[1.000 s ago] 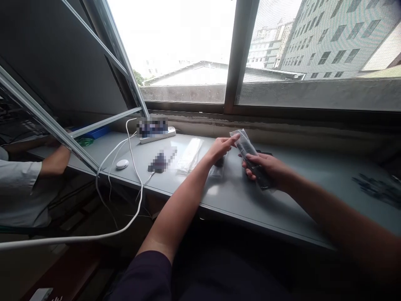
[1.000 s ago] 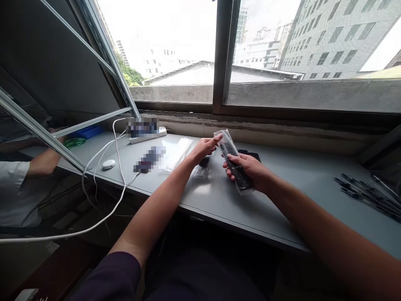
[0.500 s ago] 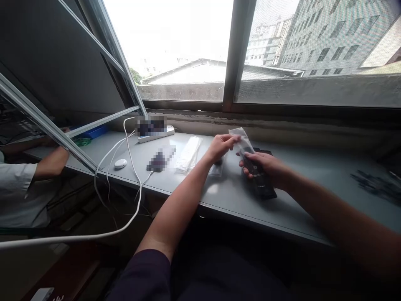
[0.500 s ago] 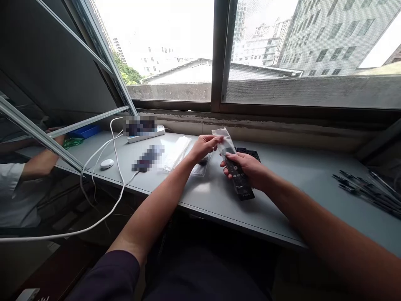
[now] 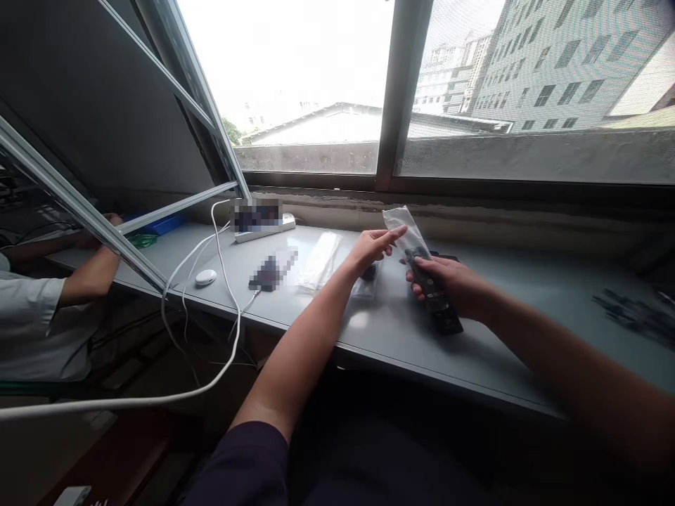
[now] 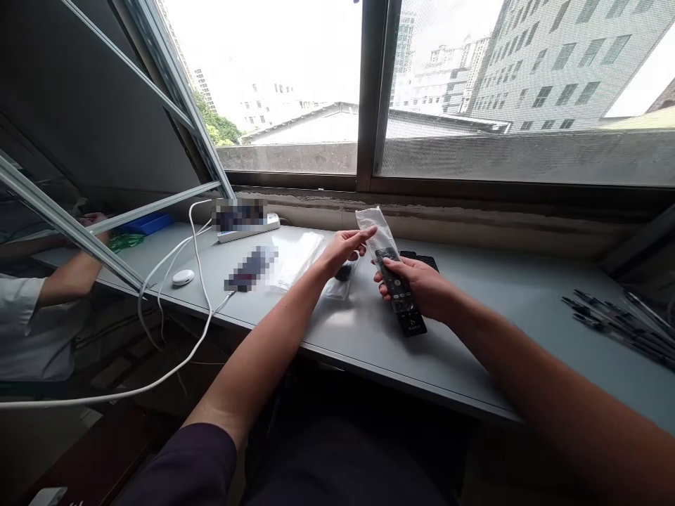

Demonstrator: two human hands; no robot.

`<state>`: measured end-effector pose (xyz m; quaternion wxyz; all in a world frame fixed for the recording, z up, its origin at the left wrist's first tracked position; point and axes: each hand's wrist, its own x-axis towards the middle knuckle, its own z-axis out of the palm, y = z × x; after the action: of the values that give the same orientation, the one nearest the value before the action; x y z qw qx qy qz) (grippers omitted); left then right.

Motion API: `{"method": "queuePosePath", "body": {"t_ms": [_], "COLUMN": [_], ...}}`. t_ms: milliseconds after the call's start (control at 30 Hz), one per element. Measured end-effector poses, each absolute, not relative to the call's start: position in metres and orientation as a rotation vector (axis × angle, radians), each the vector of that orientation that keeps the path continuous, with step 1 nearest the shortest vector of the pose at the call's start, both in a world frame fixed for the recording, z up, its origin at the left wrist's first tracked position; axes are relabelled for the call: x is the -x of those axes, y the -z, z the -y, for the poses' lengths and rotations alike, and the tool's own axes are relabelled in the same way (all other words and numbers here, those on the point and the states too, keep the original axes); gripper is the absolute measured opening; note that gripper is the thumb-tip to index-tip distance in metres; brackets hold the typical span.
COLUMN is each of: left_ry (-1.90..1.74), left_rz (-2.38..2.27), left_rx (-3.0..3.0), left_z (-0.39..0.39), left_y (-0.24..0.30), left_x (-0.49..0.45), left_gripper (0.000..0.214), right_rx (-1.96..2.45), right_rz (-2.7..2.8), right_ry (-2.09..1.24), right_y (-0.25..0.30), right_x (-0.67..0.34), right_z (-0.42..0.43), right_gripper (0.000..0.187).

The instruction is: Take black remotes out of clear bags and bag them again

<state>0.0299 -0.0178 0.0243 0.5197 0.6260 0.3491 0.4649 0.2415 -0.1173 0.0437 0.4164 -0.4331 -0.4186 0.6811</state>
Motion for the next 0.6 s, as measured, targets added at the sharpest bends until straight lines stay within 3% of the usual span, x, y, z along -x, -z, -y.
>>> {"method": "queuePosePath", "body": {"t_ms": [200,600], "left_ry": [-1.051,-1.511], "left_rz": [-0.780,-1.015], "left_rx": [-1.626,-1.211], "left_z": [0.023,0.003], "left_y": [-0.025,-0.024], "left_x": [-0.030,-0.025], "left_gripper": [0.061,0.045], "right_rx": [1.089,1.063], "right_rz": [1.062,1.103], "right_ry": [-1.692,-1.792], "right_y": [-0.039,-0.041], "right_x": [-0.242,-0.240], "right_z": [0.116,0.118], "right_gripper": [0.010,0.010]}}
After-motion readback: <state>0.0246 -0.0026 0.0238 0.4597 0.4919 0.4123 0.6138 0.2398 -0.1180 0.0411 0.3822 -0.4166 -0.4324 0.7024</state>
